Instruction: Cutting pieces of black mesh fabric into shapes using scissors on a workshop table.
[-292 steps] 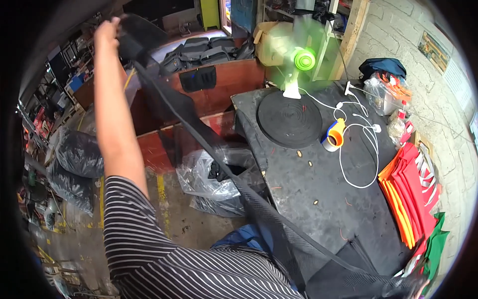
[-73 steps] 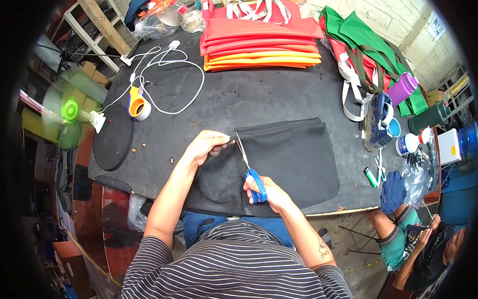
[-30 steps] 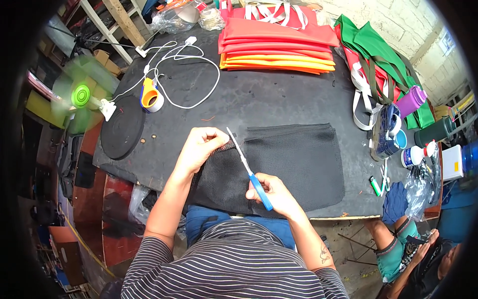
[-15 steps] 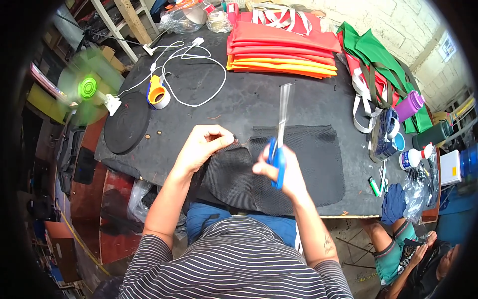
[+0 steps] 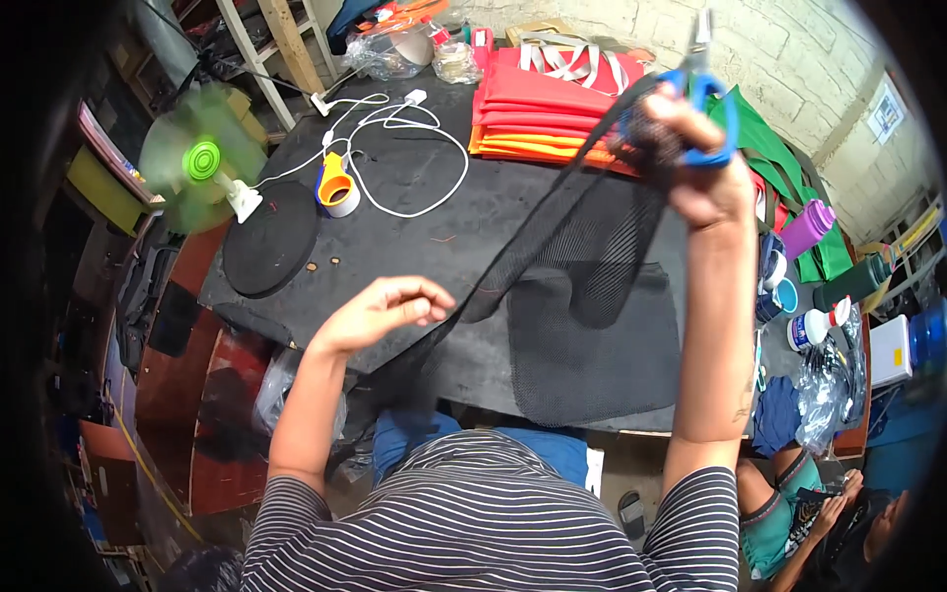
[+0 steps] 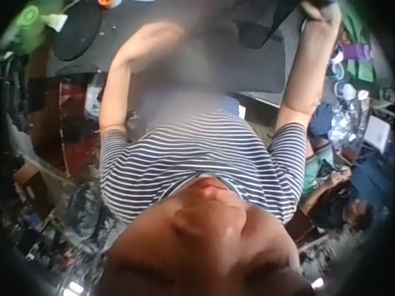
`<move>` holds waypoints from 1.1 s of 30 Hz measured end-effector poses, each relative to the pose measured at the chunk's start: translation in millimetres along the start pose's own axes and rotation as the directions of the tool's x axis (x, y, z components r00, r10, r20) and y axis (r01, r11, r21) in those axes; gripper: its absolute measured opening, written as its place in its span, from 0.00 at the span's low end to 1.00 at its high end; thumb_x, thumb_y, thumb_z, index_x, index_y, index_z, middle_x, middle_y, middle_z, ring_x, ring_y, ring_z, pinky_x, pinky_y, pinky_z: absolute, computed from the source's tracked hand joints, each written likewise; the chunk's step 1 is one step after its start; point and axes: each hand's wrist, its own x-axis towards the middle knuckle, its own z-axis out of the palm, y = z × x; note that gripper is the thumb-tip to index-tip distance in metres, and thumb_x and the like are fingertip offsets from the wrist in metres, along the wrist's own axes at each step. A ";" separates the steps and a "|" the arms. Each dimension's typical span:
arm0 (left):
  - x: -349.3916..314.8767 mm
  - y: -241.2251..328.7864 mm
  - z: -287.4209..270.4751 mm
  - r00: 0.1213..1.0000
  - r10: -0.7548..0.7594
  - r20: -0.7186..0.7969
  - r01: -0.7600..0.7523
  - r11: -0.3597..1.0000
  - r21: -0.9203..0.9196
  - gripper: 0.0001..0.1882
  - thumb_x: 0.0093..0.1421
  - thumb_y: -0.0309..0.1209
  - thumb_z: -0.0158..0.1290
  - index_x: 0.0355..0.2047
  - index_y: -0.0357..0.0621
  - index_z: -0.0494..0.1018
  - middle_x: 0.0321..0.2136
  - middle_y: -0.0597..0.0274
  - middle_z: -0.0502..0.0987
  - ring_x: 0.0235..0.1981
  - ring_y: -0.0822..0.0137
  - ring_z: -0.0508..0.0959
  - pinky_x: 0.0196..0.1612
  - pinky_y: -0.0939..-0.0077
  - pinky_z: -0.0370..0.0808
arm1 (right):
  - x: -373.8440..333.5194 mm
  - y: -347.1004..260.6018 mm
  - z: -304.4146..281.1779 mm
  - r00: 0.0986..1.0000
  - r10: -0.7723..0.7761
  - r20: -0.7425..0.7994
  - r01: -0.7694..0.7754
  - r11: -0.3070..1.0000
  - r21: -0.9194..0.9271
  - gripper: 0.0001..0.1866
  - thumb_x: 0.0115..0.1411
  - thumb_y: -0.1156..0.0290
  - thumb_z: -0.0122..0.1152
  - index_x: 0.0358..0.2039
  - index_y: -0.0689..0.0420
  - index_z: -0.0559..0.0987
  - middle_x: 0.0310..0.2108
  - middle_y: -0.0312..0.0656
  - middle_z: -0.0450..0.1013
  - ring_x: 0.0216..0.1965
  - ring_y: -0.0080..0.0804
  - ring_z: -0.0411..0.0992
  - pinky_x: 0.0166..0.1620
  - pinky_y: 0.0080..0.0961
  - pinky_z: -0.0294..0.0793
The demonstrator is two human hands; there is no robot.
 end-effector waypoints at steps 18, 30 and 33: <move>56.4 16.6 87.3 0.949 -0.004 0.315 0.107 0.945 -0.308 0.16 0.61 0.40 0.44 0.27 0.37 0.71 0.22 0.68 0.71 0.21 0.79 0.67 0.26 0.84 0.65 | -65.4 -125.5 -111.3 0.926 -0.333 -0.180 0.278 0.920 -0.275 0.21 0.52 0.69 0.55 0.48 0.60 0.67 0.40 0.45 0.71 0.41 0.41 0.70 0.46 0.34 0.70; 1.9 58.4 42.6 0.998 -0.062 -0.018 0.061 0.997 -0.049 0.06 0.55 0.27 0.50 0.26 0.36 0.69 0.20 0.67 0.69 0.20 0.76 0.70 0.23 0.84 0.66 | -132.6 -20.6 -114.9 0.936 -0.221 -0.275 0.130 0.940 -0.315 0.20 0.36 0.78 0.64 0.31 0.55 0.67 0.22 0.33 0.65 0.23 0.24 0.67 0.31 0.23 0.69; 47.7 -6.1 32.6 0.979 0.028 -0.201 0.012 0.980 0.197 0.07 0.55 0.27 0.49 0.25 0.34 0.69 0.20 0.66 0.71 0.19 0.77 0.70 0.24 0.83 0.67 | -102.4 40.3 -155.8 0.939 -0.172 -0.296 0.060 0.934 -0.352 0.19 0.38 0.82 0.64 0.30 0.57 0.66 0.23 0.37 0.68 0.24 0.28 0.69 0.29 0.23 0.70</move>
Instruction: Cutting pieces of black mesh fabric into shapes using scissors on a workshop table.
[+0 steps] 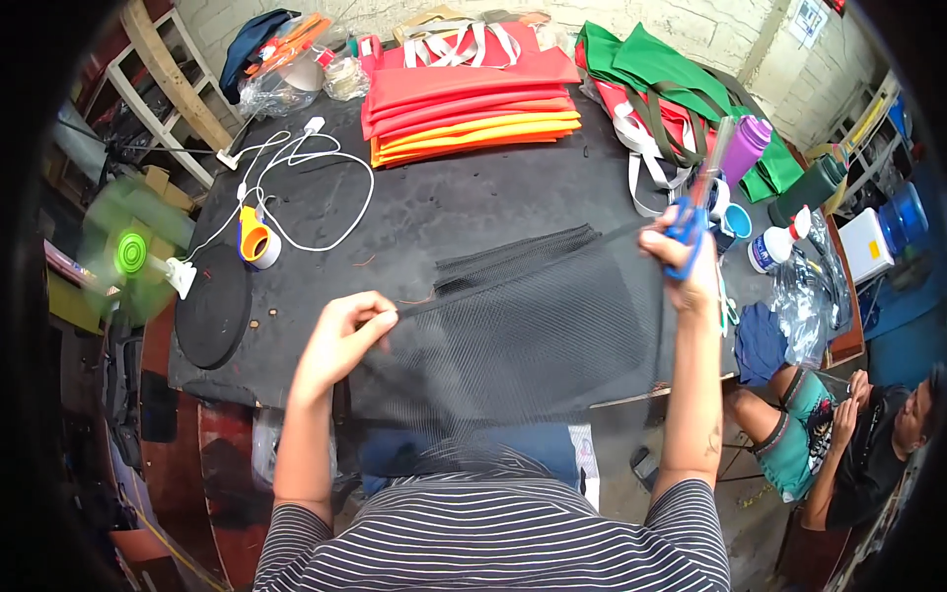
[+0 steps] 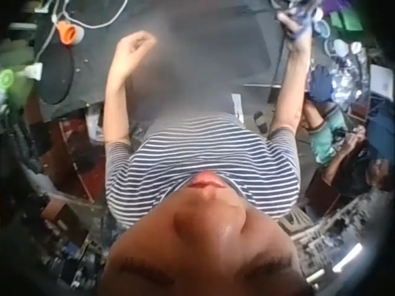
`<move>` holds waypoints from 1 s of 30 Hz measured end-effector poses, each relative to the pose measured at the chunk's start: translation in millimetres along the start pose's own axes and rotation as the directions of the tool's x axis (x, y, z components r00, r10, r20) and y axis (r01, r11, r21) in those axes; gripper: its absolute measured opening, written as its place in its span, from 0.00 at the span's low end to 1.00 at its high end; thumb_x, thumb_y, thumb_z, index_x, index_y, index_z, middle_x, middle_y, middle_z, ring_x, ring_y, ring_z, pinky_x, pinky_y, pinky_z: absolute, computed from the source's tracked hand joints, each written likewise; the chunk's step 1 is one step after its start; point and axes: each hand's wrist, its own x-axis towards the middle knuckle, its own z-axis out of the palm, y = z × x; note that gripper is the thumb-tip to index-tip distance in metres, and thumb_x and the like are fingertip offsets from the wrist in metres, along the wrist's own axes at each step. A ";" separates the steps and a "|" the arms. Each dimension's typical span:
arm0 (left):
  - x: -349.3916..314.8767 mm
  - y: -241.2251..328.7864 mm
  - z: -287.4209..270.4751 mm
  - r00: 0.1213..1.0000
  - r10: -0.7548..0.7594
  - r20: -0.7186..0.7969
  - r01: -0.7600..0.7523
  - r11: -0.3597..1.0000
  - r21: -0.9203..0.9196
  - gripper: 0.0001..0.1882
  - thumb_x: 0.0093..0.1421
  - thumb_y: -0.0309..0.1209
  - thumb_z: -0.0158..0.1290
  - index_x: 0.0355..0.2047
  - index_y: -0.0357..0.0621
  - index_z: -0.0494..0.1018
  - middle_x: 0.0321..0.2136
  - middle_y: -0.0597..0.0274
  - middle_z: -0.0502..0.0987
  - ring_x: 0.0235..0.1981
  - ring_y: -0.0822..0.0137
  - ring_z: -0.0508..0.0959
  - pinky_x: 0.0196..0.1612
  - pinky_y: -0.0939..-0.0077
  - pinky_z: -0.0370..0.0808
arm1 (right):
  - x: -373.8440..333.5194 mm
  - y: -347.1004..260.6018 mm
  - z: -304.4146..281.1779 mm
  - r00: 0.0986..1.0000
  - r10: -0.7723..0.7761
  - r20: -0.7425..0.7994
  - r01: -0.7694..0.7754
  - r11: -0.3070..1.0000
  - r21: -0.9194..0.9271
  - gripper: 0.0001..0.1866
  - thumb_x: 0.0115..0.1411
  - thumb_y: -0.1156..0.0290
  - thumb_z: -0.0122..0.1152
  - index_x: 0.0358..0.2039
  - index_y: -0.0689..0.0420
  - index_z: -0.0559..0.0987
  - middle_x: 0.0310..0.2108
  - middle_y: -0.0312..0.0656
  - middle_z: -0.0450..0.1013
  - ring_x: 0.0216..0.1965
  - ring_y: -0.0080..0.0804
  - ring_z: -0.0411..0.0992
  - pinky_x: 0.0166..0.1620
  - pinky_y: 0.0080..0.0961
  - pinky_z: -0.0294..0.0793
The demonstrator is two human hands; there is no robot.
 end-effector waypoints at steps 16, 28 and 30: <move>77.0 -117.9 17.7 0.979 -0.188 -0.082 0.173 0.972 -0.159 0.05 0.54 0.25 0.51 0.27 0.36 0.73 0.20 0.66 0.74 0.21 0.78 0.72 0.25 0.87 0.68 | -20.2 61.1 33.6 0.929 0.348 0.126 -0.269 0.869 -0.416 0.21 0.54 0.52 0.54 0.25 0.61 0.73 0.14 0.36 0.67 0.16 0.22 0.68 0.22 0.16 0.65; 74.6 -83.9 17.4 0.935 -0.351 0.059 0.347 0.862 -0.370 0.08 0.54 0.30 0.52 0.30 0.38 0.75 0.22 0.68 0.74 0.22 0.79 0.70 0.25 0.88 0.66 | -88.9 89.0 92.0 0.464 0.732 0.498 -0.721 0.639 -0.267 0.19 0.53 0.54 0.58 0.23 0.60 0.72 0.17 0.32 0.65 0.14 0.16 0.64 0.17 0.11 0.65; 74.8 -83.3 19.0 0.942 -0.333 0.034 0.321 0.870 -0.375 0.08 0.54 0.33 0.53 0.29 0.42 0.76 0.16 0.71 0.70 0.12 0.84 0.61 0.15 0.92 0.54 | -86.3 88.8 95.6 0.453 0.763 0.461 -0.734 0.613 -0.293 0.20 0.53 0.53 0.57 0.23 0.59 0.71 0.16 0.34 0.66 0.15 0.20 0.65 0.20 0.14 0.64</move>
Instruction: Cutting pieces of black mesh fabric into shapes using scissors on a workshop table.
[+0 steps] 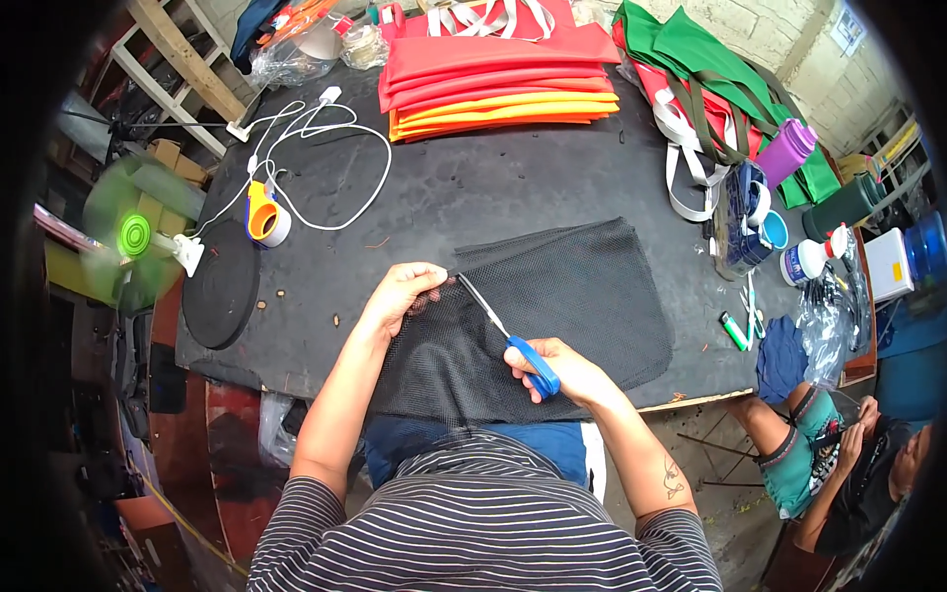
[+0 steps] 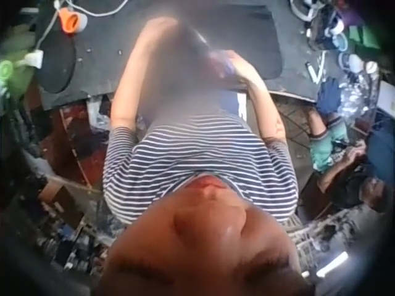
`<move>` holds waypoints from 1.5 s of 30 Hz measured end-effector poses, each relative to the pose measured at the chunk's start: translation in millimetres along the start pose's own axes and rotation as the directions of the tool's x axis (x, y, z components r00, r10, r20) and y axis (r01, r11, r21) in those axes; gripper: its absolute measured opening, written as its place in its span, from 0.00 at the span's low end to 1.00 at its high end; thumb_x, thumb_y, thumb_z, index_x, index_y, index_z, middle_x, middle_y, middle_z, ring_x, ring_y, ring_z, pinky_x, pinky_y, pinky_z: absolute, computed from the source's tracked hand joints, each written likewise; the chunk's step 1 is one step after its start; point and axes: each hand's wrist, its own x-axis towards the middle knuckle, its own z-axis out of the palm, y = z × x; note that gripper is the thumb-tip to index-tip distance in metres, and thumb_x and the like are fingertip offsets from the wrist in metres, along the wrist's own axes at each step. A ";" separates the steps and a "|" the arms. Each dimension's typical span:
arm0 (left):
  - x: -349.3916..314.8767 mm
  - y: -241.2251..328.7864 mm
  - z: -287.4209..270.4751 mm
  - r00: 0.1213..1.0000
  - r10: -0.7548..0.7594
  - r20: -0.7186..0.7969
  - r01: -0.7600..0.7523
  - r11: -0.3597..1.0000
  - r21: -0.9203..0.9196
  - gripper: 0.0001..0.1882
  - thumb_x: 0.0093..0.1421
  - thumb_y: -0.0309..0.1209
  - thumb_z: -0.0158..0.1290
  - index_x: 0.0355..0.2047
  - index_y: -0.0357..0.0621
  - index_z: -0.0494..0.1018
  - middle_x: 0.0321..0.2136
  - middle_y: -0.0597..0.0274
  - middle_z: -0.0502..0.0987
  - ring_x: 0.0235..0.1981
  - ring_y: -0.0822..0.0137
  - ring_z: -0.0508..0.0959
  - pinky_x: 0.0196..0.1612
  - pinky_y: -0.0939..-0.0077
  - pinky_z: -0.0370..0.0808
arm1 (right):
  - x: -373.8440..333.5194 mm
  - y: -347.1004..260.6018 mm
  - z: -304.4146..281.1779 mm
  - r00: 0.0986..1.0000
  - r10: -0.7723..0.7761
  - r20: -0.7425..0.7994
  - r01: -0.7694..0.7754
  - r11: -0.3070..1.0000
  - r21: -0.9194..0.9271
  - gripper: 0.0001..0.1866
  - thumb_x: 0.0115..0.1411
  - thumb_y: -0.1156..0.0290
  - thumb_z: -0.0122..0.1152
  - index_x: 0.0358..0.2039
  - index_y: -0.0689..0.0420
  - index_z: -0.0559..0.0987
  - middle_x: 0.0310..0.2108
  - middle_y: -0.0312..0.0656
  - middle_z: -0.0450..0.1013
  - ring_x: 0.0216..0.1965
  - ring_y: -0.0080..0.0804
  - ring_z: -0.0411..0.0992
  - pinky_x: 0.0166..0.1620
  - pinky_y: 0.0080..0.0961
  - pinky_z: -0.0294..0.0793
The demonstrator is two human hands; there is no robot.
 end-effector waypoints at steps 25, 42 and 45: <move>-6.9 3.3 -1.1 0.997 0.077 0.010 -0.076 0.997 -0.026 0.08 0.53 0.31 0.53 0.30 0.39 0.75 0.21 0.68 0.74 0.21 0.81 0.70 0.23 0.90 0.64 | 15.2 5.3 24.9 0.988 -0.151 -0.033 0.149 0.987 -0.068 0.18 0.51 0.56 0.62 0.21 0.58 0.71 0.15 0.28 0.61 0.15 0.13 0.60 0.18 0.09 0.62; -21.3 17.4 7.1 0.992 0.124 -0.036 -0.123 0.992 0.035 0.07 0.53 0.29 0.53 0.27 0.37 0.75 0.20 0.68 0.74 0.19 0.81 0.69 0.22 0.89 0.65 | 11.3 -0.1 35.2 0.987 -0.142 -0.073 0.136 0.988 -0.074 0.18 0.53 0.55 0.59 0.22 0.58 0.71 0.15 0.28 0.61 0.14 0.12 0.61 0.17 0.09 0.64; -22.8 17.1 6.4 0.990 0.139 -0.026 -0.138 0.990 0.035 0.07 0.53 0.29 0.53 0.27 0.37 0.74 0.19 0.68 0.74 0.19 0.81 0.69 0.22 0.89 0.65 | 9.6 0.0 38.0 0.984 -0.155 -0.086 0.149 0.986 -0.080 0.18 0.52 0.55 0.60 0.21 0.58 0.71 0.14 0.28 0.61 0.13 0.12 0.61 0.16 0.09 0.63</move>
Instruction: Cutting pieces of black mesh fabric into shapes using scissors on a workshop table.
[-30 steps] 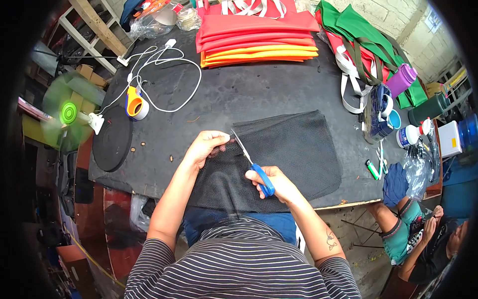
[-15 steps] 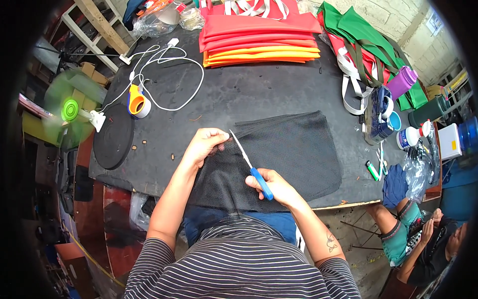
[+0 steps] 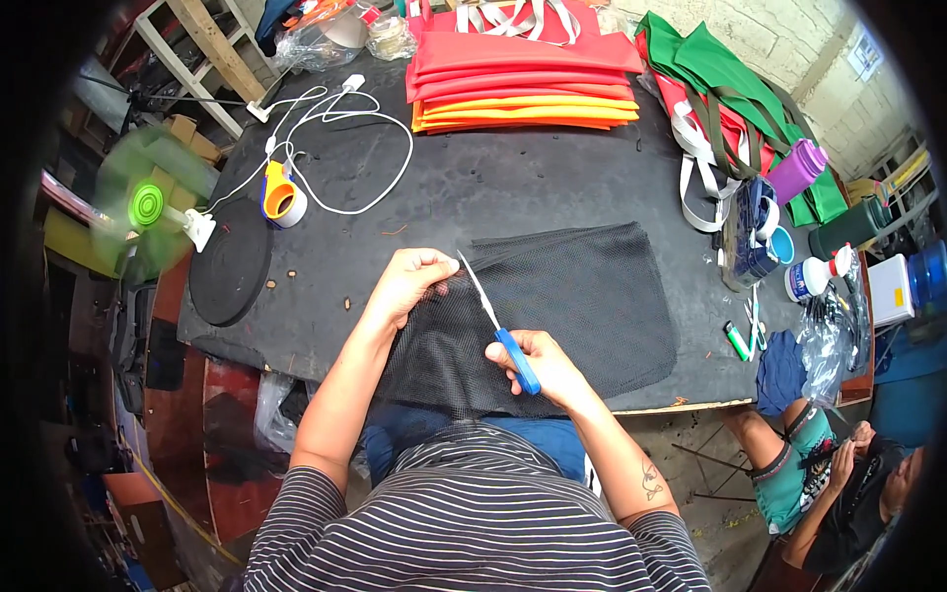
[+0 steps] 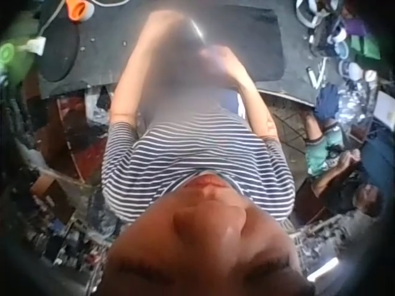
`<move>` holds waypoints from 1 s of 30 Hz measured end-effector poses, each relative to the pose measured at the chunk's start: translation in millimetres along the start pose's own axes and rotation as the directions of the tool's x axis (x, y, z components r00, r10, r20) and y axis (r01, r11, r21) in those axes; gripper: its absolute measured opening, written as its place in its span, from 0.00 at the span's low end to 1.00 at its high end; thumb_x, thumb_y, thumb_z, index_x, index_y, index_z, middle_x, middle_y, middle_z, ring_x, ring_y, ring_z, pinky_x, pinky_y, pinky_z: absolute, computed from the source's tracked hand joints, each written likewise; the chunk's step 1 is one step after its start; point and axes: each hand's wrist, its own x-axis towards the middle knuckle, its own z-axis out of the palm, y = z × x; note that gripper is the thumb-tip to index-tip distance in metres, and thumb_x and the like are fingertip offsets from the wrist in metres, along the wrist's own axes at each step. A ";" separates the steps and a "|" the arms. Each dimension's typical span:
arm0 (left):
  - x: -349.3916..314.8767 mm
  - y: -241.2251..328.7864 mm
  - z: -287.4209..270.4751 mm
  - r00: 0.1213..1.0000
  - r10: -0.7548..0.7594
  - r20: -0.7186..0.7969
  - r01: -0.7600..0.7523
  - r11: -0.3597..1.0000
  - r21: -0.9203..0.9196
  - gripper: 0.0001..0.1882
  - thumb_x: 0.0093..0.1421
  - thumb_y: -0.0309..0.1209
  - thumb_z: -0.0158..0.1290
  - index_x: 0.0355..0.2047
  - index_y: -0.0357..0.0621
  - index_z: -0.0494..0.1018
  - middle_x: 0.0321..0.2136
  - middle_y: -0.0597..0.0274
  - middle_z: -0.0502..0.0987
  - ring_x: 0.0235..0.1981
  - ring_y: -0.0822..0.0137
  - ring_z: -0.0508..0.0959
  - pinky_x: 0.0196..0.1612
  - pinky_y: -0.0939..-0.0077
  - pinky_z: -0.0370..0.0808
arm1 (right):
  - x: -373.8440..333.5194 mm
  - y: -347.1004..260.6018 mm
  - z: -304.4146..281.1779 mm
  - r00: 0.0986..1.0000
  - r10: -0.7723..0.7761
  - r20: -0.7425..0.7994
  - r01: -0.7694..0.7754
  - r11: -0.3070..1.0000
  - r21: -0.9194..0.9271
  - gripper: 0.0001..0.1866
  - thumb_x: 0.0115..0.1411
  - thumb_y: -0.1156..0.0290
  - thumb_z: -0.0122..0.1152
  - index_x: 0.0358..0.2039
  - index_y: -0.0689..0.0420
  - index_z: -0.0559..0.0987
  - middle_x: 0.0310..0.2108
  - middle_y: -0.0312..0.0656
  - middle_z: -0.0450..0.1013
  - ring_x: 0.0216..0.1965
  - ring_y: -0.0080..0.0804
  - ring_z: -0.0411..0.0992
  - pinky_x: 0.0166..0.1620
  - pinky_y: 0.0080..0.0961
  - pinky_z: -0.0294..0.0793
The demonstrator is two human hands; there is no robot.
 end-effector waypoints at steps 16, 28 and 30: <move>-23.6 20.4 6.3 0.973 0.232 -0.008 -0.232 0.973 0.000 0.06 0.52 0.28 0.54 0.28 0.36 0.75 0.23 0.65 0.75 0.24 0.79 0.72 0.29 0.87 0.69 | 0.0 -33.7 -13.4 0.915 -0.394 -0.081 0.391 0.919 -0.057 0.16 0.50 0.59 0.63 0.27 0.57 0.69 0.21 0.34 0.68 0.24 0.19 0.67 0.31 0.17 0.67; -63.5 68.1 8.0 0.832 0.075 0.549 -0.092 0.996 0.002 0.15 0.61 0.37 0.45 0.30 0.36 0.71 0.21 0.63 0.74 0.23 0.75 0.73 0.27 0.83 0.70 | -39.4 -181.3 -71.8 0.742 -0.661 -0.115 0.671 0.732 0.122 0.15 0.41 0.75 0.62 0.30 0.57 0.68 0.20 0.31 0.63 0.19 0.17 0.60 0.23 0.13 0.58; -73.7 59.8 0.6 0.804 -0.035 0.593 0.069 0.997 -0.035 0.11 0.57 0.31 0.50 0.33 0.33 0.71 0.25 0.58 0.76 0.26 0.71 0.76 0.33 0.80 0.72 | -67.6 -200.1 -108.3 0.666 -0.699 -0.262 0.745 0.644 0.175 0.16 0.45 0.76 0.59 0.36 0.59 0.69 0.24 0.33 0.66 0.22 0.18 0.63 0.27 0.13 0.62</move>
